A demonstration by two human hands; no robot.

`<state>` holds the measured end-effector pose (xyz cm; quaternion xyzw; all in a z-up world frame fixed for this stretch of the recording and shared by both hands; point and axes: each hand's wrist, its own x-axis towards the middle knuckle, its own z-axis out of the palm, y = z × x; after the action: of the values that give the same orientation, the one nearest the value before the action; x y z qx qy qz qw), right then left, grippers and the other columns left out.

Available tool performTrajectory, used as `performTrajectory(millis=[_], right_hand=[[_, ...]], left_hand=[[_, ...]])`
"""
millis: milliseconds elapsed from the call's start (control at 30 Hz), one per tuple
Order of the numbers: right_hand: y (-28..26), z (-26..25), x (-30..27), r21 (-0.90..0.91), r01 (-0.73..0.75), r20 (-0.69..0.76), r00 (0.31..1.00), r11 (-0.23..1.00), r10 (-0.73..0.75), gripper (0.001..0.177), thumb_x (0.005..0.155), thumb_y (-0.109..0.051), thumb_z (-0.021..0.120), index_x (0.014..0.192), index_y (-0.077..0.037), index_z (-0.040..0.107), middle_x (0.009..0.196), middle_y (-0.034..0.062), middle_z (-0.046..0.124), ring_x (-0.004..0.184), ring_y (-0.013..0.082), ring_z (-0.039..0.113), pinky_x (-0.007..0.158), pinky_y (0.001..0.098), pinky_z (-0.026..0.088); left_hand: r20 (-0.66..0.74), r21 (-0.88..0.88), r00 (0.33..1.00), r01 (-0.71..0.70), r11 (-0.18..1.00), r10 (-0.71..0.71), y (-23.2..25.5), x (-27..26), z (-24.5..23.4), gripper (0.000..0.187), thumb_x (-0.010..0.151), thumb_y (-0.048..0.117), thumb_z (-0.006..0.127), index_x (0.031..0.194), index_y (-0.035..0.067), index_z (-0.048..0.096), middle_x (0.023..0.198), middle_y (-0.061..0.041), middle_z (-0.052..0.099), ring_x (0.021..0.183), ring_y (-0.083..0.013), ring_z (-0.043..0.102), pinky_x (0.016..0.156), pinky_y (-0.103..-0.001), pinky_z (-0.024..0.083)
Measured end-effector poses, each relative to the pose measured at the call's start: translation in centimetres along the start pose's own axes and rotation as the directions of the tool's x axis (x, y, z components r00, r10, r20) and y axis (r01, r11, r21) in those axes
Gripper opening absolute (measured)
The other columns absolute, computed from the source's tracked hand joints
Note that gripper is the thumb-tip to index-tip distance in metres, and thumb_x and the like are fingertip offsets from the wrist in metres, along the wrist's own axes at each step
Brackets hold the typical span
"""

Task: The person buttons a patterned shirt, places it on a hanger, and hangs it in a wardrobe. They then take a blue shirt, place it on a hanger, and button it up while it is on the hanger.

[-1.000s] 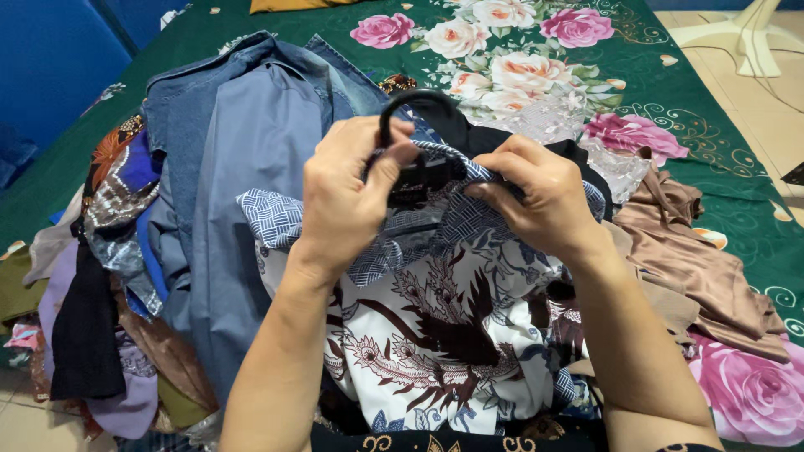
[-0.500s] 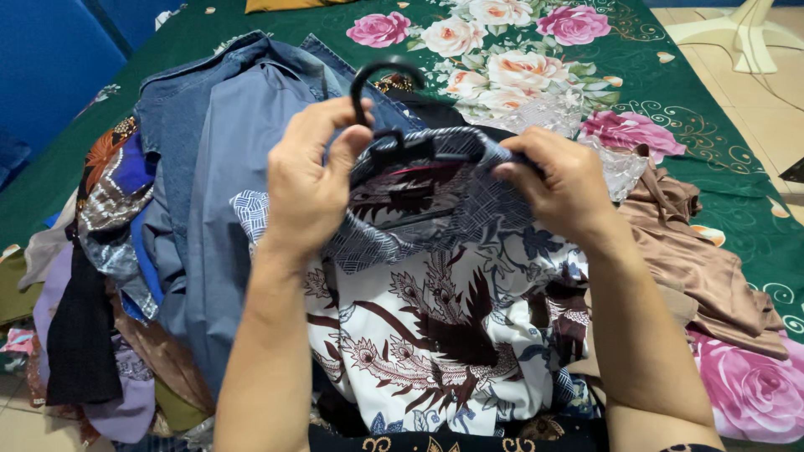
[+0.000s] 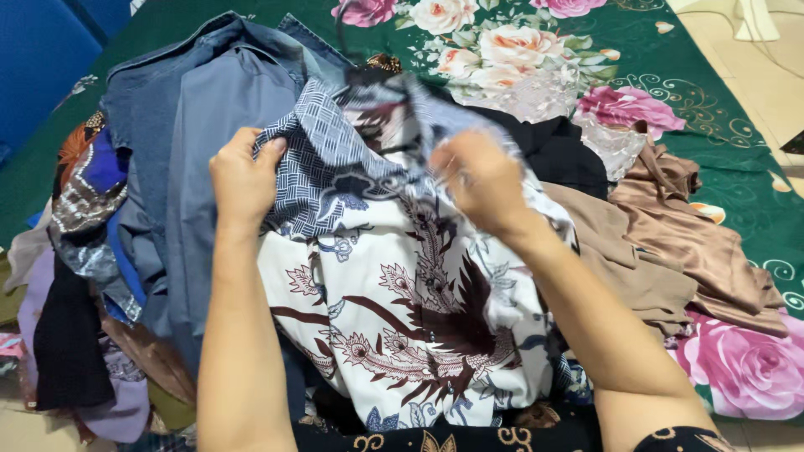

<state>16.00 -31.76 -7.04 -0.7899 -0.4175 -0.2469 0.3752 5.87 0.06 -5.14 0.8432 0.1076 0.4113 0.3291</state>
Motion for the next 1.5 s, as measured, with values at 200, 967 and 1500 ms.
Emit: performTrajectory(millis=[200,967,1500], right_hand=[[-3.1,7.9,-5.9,0.171,0.011,0.82,0.552,0.985,-0.149,0.035,0.084,-0.034,0.074,0.095,-0.003,0.064,0.1,0.0149,0.068,0.093,0.0327,0.066,0.078,0.0481,0.052],[-0.5,11.9,-8.2,0.116,-0.076,0.404,0.914,0.99,0.023,0.014,0.085,-0.009,0.066,0.097,-0.006,0.06,0.078,0.0122,0.068,0.069,0.032,0.066,0.063,0.0443,0.052],[-2.6,10.6,-7.5,-0.042,-0.101,0.404,0.908,0.994,0.109,0.026,0.083,-0.006,0.061,0.106,0.003,0.051,0.089,0.0211,0.067,0.072,0.0389,0.068,0.065,0.0493,0.053]], left_hand=[[-0.064,0.067,0.995,0.077,0.995,-0.072,-3.9,0.1,1.7,0.024,0.094,0.023,0.074,0.103,0.001,0.072,0.083,-0.02,0.072,0.075,-0.0341,0.072,0.069,-0.043,0.053],[-0.167,0.339,0.983,-0.014,0.941,0.074,-3.5,-1.1,3.3,0.021,0.1,0.02,0.071,0.107,0.001,0.066,0.104,-0.019,0.067,0.089,-0.0447,0.064,0.074,-0.053,0.048],[-0.137,0.448,0.983,-0.05,0.893,0.124,-2.0,-1.3,3.0,0.023,0.097,0.018,0.073,0.113,0.003,0.067,0.113,-0.017,0.062,0.107,-0.04,0.058,0.084,-0.052,0.048]])
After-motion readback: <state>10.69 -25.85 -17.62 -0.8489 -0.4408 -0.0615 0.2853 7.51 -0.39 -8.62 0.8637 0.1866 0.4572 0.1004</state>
